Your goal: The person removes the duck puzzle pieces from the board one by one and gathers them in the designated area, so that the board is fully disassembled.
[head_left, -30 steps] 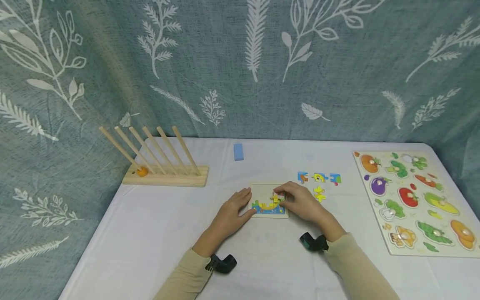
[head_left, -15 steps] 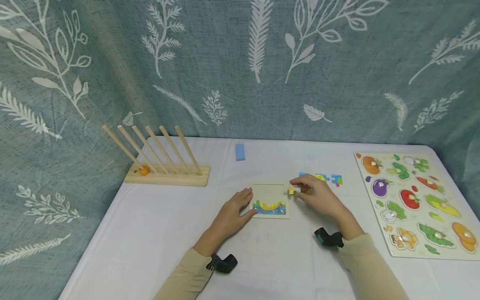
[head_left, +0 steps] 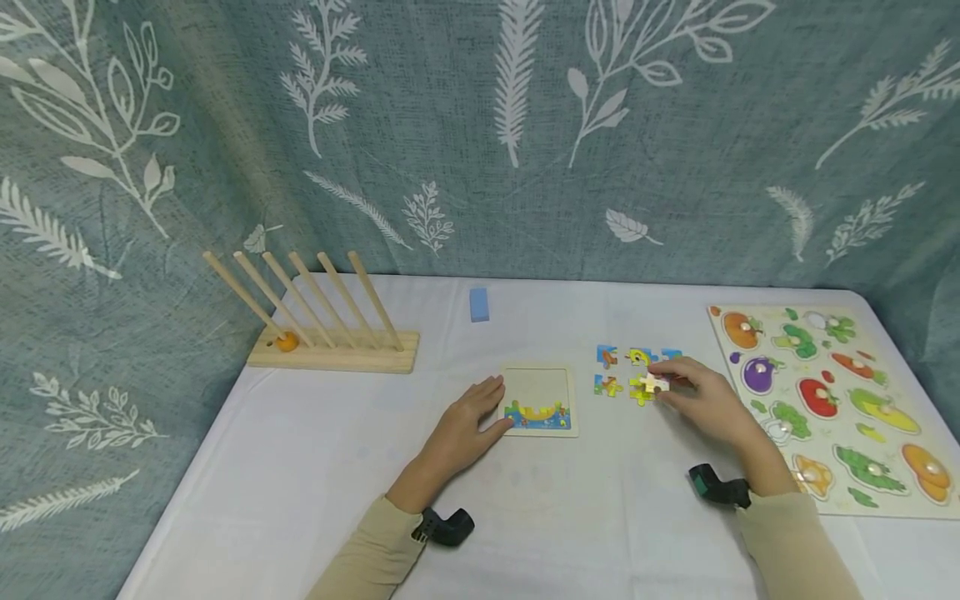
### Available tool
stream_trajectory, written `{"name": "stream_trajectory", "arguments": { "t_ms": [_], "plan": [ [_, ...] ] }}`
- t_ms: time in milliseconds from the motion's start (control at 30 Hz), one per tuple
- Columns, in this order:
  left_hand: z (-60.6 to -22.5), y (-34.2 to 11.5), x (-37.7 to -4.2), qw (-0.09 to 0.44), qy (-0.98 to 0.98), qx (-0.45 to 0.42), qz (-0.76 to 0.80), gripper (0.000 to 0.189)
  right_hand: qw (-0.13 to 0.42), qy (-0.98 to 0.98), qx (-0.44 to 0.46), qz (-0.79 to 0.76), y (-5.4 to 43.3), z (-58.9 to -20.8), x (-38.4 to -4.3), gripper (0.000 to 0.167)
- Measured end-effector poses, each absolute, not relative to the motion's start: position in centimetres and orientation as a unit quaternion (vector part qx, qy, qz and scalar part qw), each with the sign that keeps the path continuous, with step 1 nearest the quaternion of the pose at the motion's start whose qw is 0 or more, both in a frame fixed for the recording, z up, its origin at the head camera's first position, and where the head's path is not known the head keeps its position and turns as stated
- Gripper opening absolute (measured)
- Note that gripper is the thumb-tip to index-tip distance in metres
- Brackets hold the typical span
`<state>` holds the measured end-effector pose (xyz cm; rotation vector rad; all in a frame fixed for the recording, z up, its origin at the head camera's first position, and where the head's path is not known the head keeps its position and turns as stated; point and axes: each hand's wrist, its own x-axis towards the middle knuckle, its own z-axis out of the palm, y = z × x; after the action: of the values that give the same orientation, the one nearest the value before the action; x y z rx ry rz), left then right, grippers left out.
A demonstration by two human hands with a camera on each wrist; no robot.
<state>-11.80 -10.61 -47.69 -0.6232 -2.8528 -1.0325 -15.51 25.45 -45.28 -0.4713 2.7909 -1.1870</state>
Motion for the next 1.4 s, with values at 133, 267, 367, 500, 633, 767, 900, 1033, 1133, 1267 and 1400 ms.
{"name": "stream_trajectory", "arguments": {
  "t_ms": [133,267,367,500,633,767,900,1033,1133,1267,1400],
  "plan": [
    [-47.7,-10.6,-11.8,0.021,-0.921,-0.201,-0.333,0.056,0.021,0.911,-0.137,-0.389,26.9,-45.6,-15.0,0.033],
    [-47.7,-10.7,-11.8,0.016,-0.922,-0.196,-0.334,0.057,0.008,0.908,-0.143,-0.393,27.4,-45.9,-14.9,0.031],
    [-47.6,-10.6,-11.8,0.015,-0.922,-0.194,-0.334,0.057,0.002,0.909,-0.150,-0.389,27.5,-46.2,-15.0,0.031],
    [-47.6,-10.5,-11.8,0.021,-0.922,-0.196,-0.334,0.056,-0.006,0.920,-0.148,-0.364,27.5,-46.6,-15.1,0.031],
    [-47.7,-10.4,-11.8,0.024,-0.920,-0.198,-0.336,0.056,-0.006,0.929,-0.141,-0.342,27.5,-46.7,-15.1,0.031],
    [-47.7,-10.4,-11.8,0.023,-0.921,-0.197,-0.334,0.056,0.004,0.929,-0.136,-0.343,27.4,-46.6,-15.1,0.032],
    [-47.7,-10.5,-11.8,0.021,-0.921,-0.195,-0.335,0.056,0.021,0.925,-0.124,-0.358,27.4,-46.4,-15.0,0.032],
    [-47.6,-10.6,-11.8,0.023,-0.920,-0.197,-0.338,0.055,0.027,0.925,-0.113,-0.361,27.1,-45.9,-14.9,0.035],
    [-47.6,-10.6,-11.8,0.024,-0.920,-0.198,-0.336,0.055,0.028,0.924,-0.114,-0.364,26.6,-45.4,-14.8,0.037],
    [-47.5,-10.7,-11.7,0.017,-0.921,-0.201,-0.333,0.056,0.022,0.920,-0.135,-0.367,25.6,-45.1,-14.6,0.040],
    [-47.6,-11.0,-11.8,0.009,-0.919,-0.214,-0.331,0.058,0.014,0.912,-0.164,-0.375,24.0,-45.5,-14.4,0.040]
  ]
}}
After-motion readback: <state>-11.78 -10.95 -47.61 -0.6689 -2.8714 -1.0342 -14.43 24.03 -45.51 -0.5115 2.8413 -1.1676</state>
